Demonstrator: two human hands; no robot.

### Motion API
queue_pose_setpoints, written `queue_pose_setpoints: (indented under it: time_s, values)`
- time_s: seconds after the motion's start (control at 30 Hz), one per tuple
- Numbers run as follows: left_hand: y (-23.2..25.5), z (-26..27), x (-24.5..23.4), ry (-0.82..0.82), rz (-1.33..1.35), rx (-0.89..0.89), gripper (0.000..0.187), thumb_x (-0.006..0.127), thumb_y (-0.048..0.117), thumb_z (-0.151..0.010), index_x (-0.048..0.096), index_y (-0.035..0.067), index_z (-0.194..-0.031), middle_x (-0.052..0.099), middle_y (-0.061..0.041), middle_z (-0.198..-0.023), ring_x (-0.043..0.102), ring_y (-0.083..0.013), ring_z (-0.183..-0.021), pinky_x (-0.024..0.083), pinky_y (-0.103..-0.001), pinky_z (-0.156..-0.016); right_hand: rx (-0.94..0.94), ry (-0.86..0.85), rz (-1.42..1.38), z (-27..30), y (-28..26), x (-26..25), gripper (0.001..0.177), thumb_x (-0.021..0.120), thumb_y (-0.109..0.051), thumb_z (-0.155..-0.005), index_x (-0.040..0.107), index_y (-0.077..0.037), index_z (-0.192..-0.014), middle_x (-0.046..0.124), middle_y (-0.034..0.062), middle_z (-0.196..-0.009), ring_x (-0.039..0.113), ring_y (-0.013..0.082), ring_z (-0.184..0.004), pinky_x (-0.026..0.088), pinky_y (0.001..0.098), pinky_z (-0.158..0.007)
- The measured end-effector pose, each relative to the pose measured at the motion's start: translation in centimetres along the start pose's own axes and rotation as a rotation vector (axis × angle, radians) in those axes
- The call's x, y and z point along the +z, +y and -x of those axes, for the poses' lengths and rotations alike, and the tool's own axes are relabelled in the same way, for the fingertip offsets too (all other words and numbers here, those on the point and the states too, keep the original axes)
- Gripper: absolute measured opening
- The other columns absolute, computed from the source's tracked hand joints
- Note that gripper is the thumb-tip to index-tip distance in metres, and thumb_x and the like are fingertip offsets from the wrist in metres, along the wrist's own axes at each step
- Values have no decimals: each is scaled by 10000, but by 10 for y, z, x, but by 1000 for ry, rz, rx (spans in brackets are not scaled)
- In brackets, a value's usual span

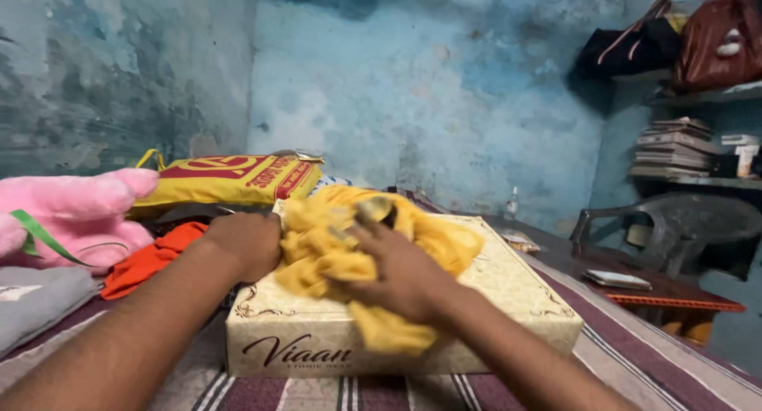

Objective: The person wipes the top surface of a rectangular cardboard box labeled 'Viaan' using a yellow cloth. They repeatedly rub the cloth across the box lid, occasionally lifting and repositioning the cloth, and briefly flip the box over before continuing to wipe the top surface.

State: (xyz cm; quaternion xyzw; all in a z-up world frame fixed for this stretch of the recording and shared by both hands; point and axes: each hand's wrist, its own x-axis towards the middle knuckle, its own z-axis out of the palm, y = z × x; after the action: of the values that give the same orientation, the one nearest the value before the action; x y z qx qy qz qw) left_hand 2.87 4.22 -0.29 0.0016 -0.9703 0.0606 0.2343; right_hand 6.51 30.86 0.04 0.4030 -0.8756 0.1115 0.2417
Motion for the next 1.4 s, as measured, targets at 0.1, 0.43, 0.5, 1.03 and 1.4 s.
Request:
queue_pose_setpoints:
  time_s: [0.1,0.43,0.5,1.03,1.4]
  values:
    - [2,1,-3,41,11,12,371,415,239,-995,627,28,-1215,710,-207,-1199,701,-388,-1115,552,-516,-958,176,24,95,2,57,-2,979,642,-704,-779,393,-164,-1557,182,136,-1701,298,344,-1520,291,481,-1205]
    - [7,1,-11,-11,-28,9,385,439,185,-963,608,10,-1262,707,-194,-1235,697,-358,-1148,553,-506,-969,729,58,443,44,110,-33,932,599,-674,-801,371,-285,-1616,477,200,-1561,505,408,-1418,494,547,-1111]
    - [10,1,-11,-27,-27,-8,400,439,187,-966,593,15,-1293,694,-195,-1257,686,-358,-1162,543,-509,-979,686,-2,466,36,93,-30,963,553,-774,-826,318,-271,-1613,346,213,-1601,382,438,-1456,344,639,-1139]
    - [13,10,-18,-28,-33,-15,387,436,217,-987,606,37,-1285,705,-177,-1251,695,-357,-1157,555,-507,-977,15,32,-109,9,34,-4,961,703,-602,-718,416,-196,-1541,387,112,-1632,472,290,-1411,349,469,-1160]
    - [7,1,-12,17,25,-9,413,374,274,-1023,616,29,-1251,711,-217,-1212,698,-388,-1136,544,-520,-988,438,322,275,74,146,-42,878,749,-610,-720,569,-115,-1423,466,205,-1500,480,373,-1356,417,449,-1100]
